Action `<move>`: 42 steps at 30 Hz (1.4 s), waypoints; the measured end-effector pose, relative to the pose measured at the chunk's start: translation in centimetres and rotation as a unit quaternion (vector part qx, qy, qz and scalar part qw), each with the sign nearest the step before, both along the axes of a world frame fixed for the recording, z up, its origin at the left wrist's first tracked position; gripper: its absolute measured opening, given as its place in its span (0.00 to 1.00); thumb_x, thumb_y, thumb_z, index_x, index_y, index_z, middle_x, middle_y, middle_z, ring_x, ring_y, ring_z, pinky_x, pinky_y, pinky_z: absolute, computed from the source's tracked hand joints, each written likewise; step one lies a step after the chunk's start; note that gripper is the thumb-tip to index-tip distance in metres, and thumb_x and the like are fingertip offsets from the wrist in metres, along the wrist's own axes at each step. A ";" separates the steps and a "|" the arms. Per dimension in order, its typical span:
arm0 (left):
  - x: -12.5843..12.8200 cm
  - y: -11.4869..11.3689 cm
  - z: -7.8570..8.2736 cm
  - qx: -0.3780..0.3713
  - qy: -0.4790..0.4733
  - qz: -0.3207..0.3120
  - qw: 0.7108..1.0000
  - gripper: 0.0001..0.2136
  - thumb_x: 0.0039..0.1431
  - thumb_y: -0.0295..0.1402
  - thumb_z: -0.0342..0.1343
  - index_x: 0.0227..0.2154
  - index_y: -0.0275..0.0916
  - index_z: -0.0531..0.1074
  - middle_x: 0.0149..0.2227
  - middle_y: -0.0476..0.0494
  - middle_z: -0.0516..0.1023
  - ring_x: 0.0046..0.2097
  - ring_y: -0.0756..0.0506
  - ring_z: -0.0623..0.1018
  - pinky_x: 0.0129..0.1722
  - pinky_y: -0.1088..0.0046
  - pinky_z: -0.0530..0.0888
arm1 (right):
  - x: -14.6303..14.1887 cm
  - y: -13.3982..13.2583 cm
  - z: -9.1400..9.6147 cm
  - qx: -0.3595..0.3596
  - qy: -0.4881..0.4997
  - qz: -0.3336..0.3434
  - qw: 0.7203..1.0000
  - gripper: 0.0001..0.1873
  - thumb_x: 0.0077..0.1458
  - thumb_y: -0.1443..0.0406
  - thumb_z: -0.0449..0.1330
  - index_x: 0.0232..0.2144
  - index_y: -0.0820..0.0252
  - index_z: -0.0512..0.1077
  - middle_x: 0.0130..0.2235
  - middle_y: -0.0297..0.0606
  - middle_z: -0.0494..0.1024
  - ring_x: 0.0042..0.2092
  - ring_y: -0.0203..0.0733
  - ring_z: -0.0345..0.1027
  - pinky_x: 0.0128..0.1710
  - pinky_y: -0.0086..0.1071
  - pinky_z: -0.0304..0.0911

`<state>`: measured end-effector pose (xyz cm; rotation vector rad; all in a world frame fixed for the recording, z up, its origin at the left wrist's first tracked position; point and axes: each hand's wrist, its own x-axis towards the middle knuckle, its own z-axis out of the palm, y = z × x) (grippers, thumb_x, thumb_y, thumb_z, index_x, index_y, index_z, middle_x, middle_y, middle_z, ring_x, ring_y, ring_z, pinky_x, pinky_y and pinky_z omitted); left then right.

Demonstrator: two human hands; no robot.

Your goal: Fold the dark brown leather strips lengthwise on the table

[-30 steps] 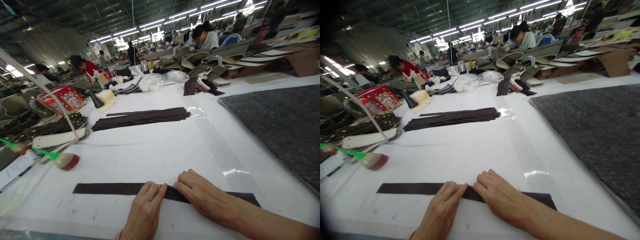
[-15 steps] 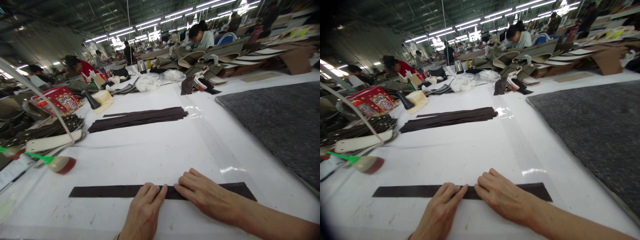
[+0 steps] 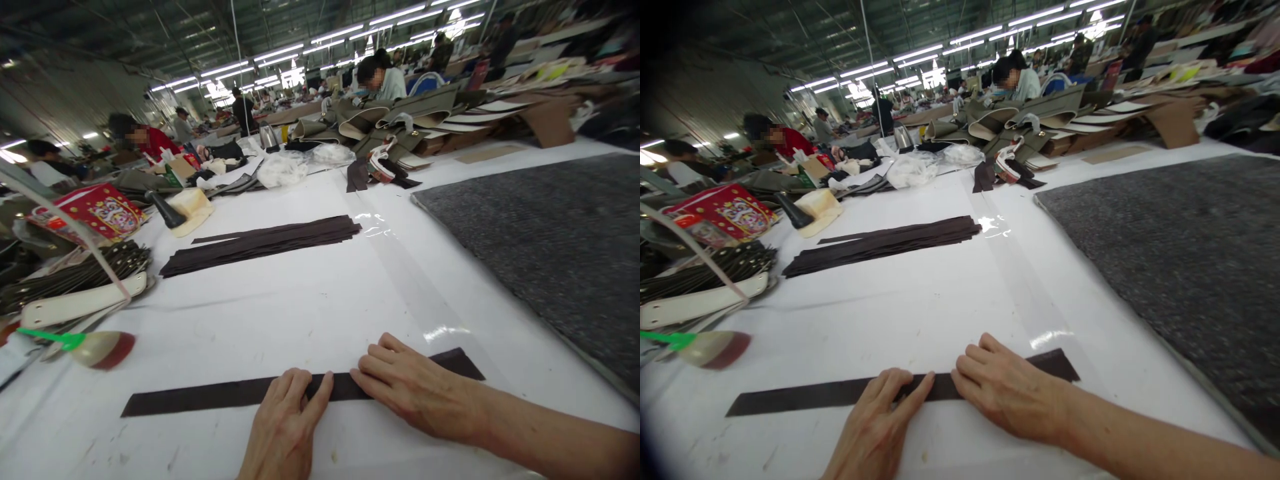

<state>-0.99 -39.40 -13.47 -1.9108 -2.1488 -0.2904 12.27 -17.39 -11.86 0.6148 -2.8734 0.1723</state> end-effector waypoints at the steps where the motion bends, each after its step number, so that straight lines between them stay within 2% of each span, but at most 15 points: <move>1: -0.1 0.1 -0.1 0.017 0.012 -0.008 1.000 0.25 0.54 0.16 0.42 0.54 0.35 0.67 0.45 0.36 0.71 0.44 0.41 0.71 0.41 0.64 0.76 | 0.2 0.1 0.0 0.002 -0.003 -0.001 1.000 0.10 0.65 0.74 0.48 0.40 0.67 0.68 0.34 0.39 0.66 0.34 0.41 0.56 0.40 0.37 0.53; 4: -0.5 0.3 -0.6 0.045 0.023 -0.054 0.997 0.24 0.53 0.15 0.42 0.52 0.32 0.68 0.48 0.36 0.72 0.49 0.41 0.70 0.46 0.66 0.74 | 0.7 0.4 0.4 0.008 -0.011 -0.003 1.000 0.11 0.65 0.74 0.46 0.37 0.66 0.68 0.34 0.38 0.66 0.34 0.41 0.55 0.39 0.37 0.52; 8: -1.1 0.5 -0.7 0.015 0.014 -0.092 0.996 0.24 0.53 0.15 0.42 0.54 0.29 0.65 0.44 0.39 0.75 0.45 0.44 0.71 0.45 0.70 0.73 | 1.5 0.9 0.9 0.013 -0.007 -0.010 1.000 0.11 0.64 0.75 0.46 0.35 0.66 0.67 0.33 0.37 0.65 0.33 0.40 0.55 0.37 0.36 0.51; 14: -0.7 1.2 0.2 -0.070 0.023 -0.087 0.993 0.32 0.51 0.15 0.43 0.61 0.36 0.57 0.40 0.42 0.73 0.42 0.43 0.71 0.41 0.67 0.74 | 2.8 1.9 1.2 0.026 -0.010 -0.018 0.999 0.10 0.64 0.74 0.47 0.38 0.66 0.68 0.33 0.37 0.65 0.34 0.41 0.56 0.38 0.37 0.51; 18: -0.3 1.9 0.4 -0.086 0.036 -0.088 0.992 0.35 0.47 0.15 0.44 0.62 0.38 0.57 0.37 0.42 0.71 0.37 0.43 0.71 0.36 0.67 0.74 | 3.8 2.4 1.3 0.032 -0.002 -0.023 0.999 0.11 0.64 0.74 0.47 0.40 0.67 0.69 0.33 0.37 0.65 0.34 0.41 0.56 0.39 0.38 0.52; 21: -0.3 2.1 0.0 -0.055 0.041 -0.088 0.994 0.34 0.47 0.16 0.44 0.60 0.39 0.59 0.42 0.39 0.71 0.41 0.41 0.71 0.37 0.66 0.74 | 4.4 2.8 1.1 0.040 -0.005 -0.026 0.999 0.12 0.65 0.74 0.45 0.42 0.68 0.68 0.33 0.38 0.66 0.35 0.42 0.56 0.39 0.39 0.52; 24: -0.4 2.4 -0.5 -0.031 0.032 -0.118 0.992 0.30 0.49 0.16 0.44 0.58 0.34 0.61 0.49 0.36 0.69 0.46 0.40 0.70 0.42 0.65 0.73 | 5.0 3.2 0.9 0.043 -0.020 -0.032 0.998 0.13 0.65 0.74 0.44 0.43 0.68 0.68 0.34 0.38 0.66 0.36 0.42 0.56 0.40 0.39 0.51; 26: -0.3 2.6 -0.6 -0.046 0.008 -0.142 0.989 0.28 0.50 0.16 0.44 0.57 0.31 0.61 0.46 0.37 0.71 0.44 0.42 0.71 0.42 0.67 0.73 | 5.3 3.4 0.9 0.040 -0.025 -0.036 0.998 0.13 0.65 0.74 0.44 0.43 0.68 0.68 0.34 0.38 0.65 0.36 0.42 0.56 0.40 0.39 0.51; 29: 0.0 3.1 -0.3 -0.073 -0.017 -0.146 0.986 0.27 0.51 0.16 0.44 0.56 0.29 0.60 0.39 0.40 0.73 0.39 0.43 0.71 0.39 0.67 0.73 | 5.7 3.5 1.1 0.039 -0.024 -0.040 0.998 0.14 0.65 0.74 0.43 0.43 0.68 0.68 0.34 0.38 0.65 0.36 0.42 0.56 0.40 0.39 0.51; 34: 0.5 4.0 0.5 -0.096 0.005 -0.131 0.987 0.31 0.52 0.17 0.46 0.62 0.34 0.54 0.37 0.43 0.72 0.35 0.43 0.70 0.35 0.66 0.72 | 6.3 3.8 1.2 0.035 -0.036 -0.050 0.997 0.13 0.66 0.73 0.44 0.44 0.68 0.67 0.35 0.39 0.66 0.36 0.42 0.57 0.41 0.39 0.51; 38: 1.0 4.7 0.3 -0.048 0.018 -0.116 0.992 0.28 0.53 0.16 0.43 0.59 0.35 0.60 0.38 0.41 0.72 0.35 0.44 0.71 0.33 0.68 0.71 | 6.3 3.9 1.1 -0.007 -0.043 -0.076 0.996 0.11 0.64 0.75 0.45 0.40 0.66 0.67 0.35 0.38 0.67 0.36 0.42 0.57 0.40 0.38 0.50; 42: 2.1 5.7 -0.4 0.012 -0.008 -0.147 0.989 0.23 0.57 0.18 0.42 0.56 0.31 0.62 0.44 0.37 0.71 0.40 0.43 0.72 0.37 0.68 0.73 | 6.1 3.9 1.0 -0.052 -0.058 -0.105 0.991 0.11 0.61 0.77 0.47 0.41 0.64 0.66 0.35 0.38 0.68 0.37 0.42 0.59 0.41 0.37 0.50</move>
